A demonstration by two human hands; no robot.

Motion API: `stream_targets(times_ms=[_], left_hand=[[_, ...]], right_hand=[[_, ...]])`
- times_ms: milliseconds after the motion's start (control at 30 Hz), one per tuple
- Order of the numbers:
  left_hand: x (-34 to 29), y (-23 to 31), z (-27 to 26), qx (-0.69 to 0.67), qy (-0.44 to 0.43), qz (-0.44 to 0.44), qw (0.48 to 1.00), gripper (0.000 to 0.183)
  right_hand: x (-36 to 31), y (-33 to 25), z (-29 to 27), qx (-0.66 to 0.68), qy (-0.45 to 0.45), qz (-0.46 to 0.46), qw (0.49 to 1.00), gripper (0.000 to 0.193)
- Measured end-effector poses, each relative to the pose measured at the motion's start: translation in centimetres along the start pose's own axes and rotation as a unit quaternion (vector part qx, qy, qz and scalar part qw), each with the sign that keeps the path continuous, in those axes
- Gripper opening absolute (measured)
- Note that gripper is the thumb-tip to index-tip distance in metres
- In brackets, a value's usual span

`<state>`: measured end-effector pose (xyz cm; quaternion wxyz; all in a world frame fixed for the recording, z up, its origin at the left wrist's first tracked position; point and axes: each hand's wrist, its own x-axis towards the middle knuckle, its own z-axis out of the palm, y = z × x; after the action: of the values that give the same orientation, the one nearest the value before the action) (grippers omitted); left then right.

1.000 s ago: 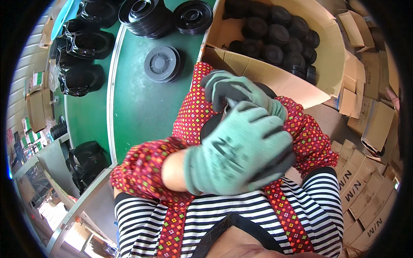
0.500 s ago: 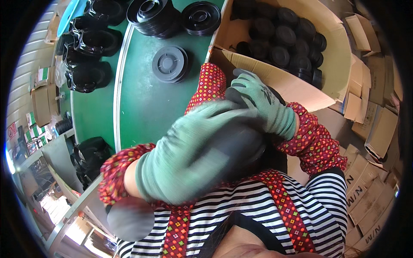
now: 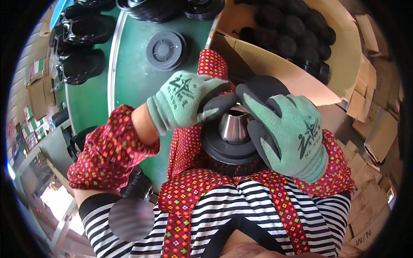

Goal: The person repeatedly picks up black kettle bodies from a green workbench, inserts a metal rod into the spout, and screws on a black lid. The person places the assembled kettles back on the bench and continues the process with additional units.

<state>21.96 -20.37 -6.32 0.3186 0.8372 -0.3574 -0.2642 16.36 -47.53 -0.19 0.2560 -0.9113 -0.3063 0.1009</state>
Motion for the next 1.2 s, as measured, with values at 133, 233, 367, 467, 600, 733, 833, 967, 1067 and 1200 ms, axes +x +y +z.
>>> stream_targets(times_ms=[133, 233, 367, 467, 600, 733, 833, 967, 1067, 1200], left_hand=[[3.2, -3.9, 2.3, -0.03, 0.033, 0.104, 0.994, 0.052], [4.4, -5.1, 4.1, -0.061, 0.089, 0.137, 0.985, 0.048], [3.5, -4.3, 3.7, -0.02, 0.143, 0.138, 0.98, 0.038], [0.9, -2.8, 1.7, 0.032, 0.202, 0.132, 0.97, 0.032], [-5.5, -3.8, 2.9, 0.001, 0.37, -0.023, 0.929, 0.022], [-14.1, -8.0, 7.9, 0.117, 0.422, -0.197, 0.877, 0.02], [-19.0, -9.9, 12.9, 0.121, 0.424, -0.294, 0.848, 0.023], [-20.3, -9.8, 15.7, 0.117, 0.39, -0.331, 0.851, 0.051], [-19.3, -5.2, 13.8, 0.067, 0.445, -0.23, 0.863, 0.089], [-18.6, 0.6, 11.8, -0.096, 0.408, -0.038, 0.907, 0.109]], right_hand=[[0.1, -1.6, -1.1, -0.055, -0.036, 0.035, 0.997, 0.065], [0.5, -2.4, -1.0, -0.101, -0.044, 0.045, 0.993, 0.066], [0.2, -1.9, -0.6, -0.108, -0.006, 0.031, 0.994, 0.061], [-0.2, -0.7, -0.4, -0.051, 0.057, -0.031, 0.997, 0.062], [-2.8, -1.2, 0.0, -0.066, 0.152, -0.052, 0.985, 0.077], [-4.7, 0.2, 4.8, 0.154, 0.136, -0.044, 0.978, 0.073], [-5.0, 1.1, 7.5, 0.225, 0.142, -0.046, 0.963, 0.065], [-3.0, 0.0, 7.9, 0.242, 0.181, -0.102, 0.948, 0.057], [-0.2, -0.3, 6.9, 0.293, 0.267, -0.076, 0.915, 0.047], [4.8, -2.7, 4.2, 0.432, 0.28, 0.042, 0.856, 0.035]])
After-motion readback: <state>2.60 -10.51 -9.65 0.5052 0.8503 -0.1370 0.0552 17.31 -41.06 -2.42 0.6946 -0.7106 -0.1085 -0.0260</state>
